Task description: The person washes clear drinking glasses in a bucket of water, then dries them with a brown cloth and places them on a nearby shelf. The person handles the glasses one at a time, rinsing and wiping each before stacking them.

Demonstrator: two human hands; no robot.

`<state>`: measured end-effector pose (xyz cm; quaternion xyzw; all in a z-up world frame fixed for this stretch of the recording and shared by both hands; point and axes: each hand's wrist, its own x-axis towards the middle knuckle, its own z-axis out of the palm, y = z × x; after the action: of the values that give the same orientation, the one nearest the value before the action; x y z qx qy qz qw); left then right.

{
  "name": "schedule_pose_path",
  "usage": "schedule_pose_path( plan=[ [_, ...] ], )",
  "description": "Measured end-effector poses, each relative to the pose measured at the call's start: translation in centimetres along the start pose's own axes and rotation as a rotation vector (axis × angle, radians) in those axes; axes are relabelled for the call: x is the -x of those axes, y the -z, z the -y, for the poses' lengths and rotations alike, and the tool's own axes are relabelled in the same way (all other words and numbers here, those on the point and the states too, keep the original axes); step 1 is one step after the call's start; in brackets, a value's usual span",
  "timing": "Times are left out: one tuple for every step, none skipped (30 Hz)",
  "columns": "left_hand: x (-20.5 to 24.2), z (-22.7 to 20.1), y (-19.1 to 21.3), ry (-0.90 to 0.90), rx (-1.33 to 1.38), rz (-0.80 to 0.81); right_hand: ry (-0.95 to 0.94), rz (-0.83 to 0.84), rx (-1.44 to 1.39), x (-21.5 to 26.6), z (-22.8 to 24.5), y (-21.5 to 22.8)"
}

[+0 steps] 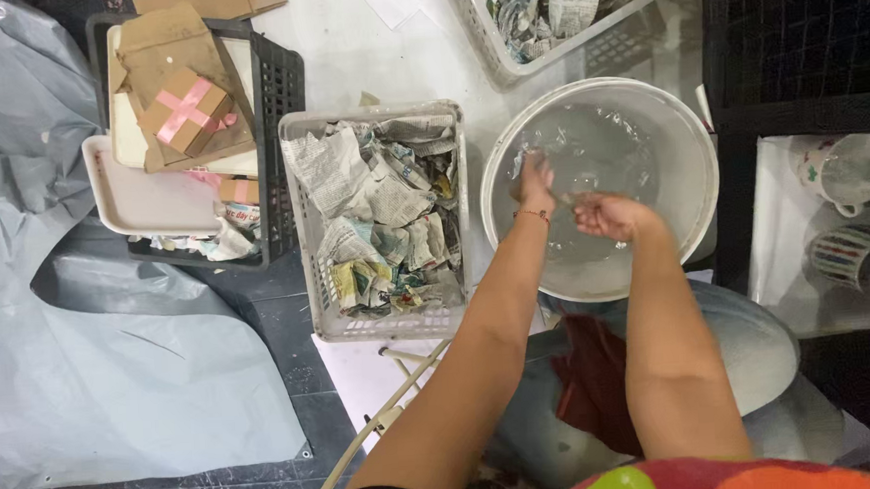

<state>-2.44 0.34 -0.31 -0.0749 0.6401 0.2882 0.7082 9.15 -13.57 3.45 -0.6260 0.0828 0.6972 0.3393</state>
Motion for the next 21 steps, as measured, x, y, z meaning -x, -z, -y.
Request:
schedule_pose_path(
  plan=[
    [-0.2, 0.1, 0.0, 0.011, -0.029, -0.023, 0.031, -0.172, 0.125, -0.3, 0.2, -0.3],
    [-0.2, 0.5, -0.1, 0.028, -0.059, -0.045, 0.067, -0.356, 0.245, -0.5, 0.3, -0.3],
    [-0.3, 0.8, -0.3, -0.087, -0.031, -0.019, 0.172, -0.542, 0.432, -0.5, 0.3, -0.2],
    [-0.2, 1.1, -0.3, -0.199, -0.004, 0.001, 0.293, -0.689, 0.471, -0.3, 0.1, 0.0],
    [0.0, 1.4, -0.2, -0.312, 0.023, 0.020, 0.417, -0.835, 0.508, 0.0, 0.0, 0.1],
    [0.0, 1.2, -0.1, -0.221, -0.033, 0.030, 0.546, -0.975, 0.542, 0.0, 0.0, 0.0],
    [-0.1, 0.9, 0.1, -0.129, -0.089, 0.041, 0.474, -0.844, 0.420, 0.1, 0.3, -0.2],
    [-0.1, 0.5, -0.1, -0.040, -0.143, 0.054, 0.405, -0.710, 0.299, 0.3, 1.0, -0.5],
    [-0.1, 0.2, -0.1, 0.008, -0.155, 0.108, 0.336, -0.573, 0.182, 0.7, 1.7, -0.9],
    [0.0, 0.1, -0.1, 0.060, -0.171, 0.161, 0.344, -0.386, -0.069, 1.2, 2.1, -1.4],
    [0.1, 0.1, 0.0, 0.113, -0.186, 0.215, 0.344, -0.194, -0.316, 1.8, 2.5, -2.1],
    [0.2, 0.2, -0.1, 0.117, -0.153, 0.204, 0.320, -0.106, -0.260, 2.5, 3.1, -2.7],
    [0.2, 0.3, -0.1, 0.120, -0.120, 0.192, 0.296, -0.018, -0.203, 3.2, 3.8, -3.2],
    [0.3, 0.5, 0.0, 0.123, -0.086, 0.177, 0.268, 0.073, -0.146, 4.0, 4.4, -3.8],
    [0.3, 0.6, 0.0, 0.142, -0.065, 0.225, 0.243, 0.104, -0.154, 4.8, 4.8, -4.4],
    [0.3, 0.6, 0.0, 0.159, -0.045, 0.272, 0.218, 0.137, -0.163, 5.4, 5.4, -5.1],
    [0.2, 0.5, 0.0, 0.175, -0.025, 0.319, 0.193, 0.170, -0.172, 6.0, 5.9, -5.7],
    [0.1, 0.4, -0.1, 0.180, -0.032, 0.293, 0.230, 0.236, -0.091, 6.4, 6.5, -6.2],
    [0.0, 0.2, -0.1, 0.185, -0.040, 0.267, 0.267, 0.303, -0.009, 6.6, 7.0, -6.7],
    [-0.1, 0.2, -0.1, 0.191, -0.049, 0.242, 0.304, 0.368, 0.071, 6.8, 7.3, -7.1],
    [-0.3, 0.1, 0.0, 0.228, -0.061, 0.228, 0.267, 0.270, 0.263, 6.8, 7.5, -7.4]
  ],
)
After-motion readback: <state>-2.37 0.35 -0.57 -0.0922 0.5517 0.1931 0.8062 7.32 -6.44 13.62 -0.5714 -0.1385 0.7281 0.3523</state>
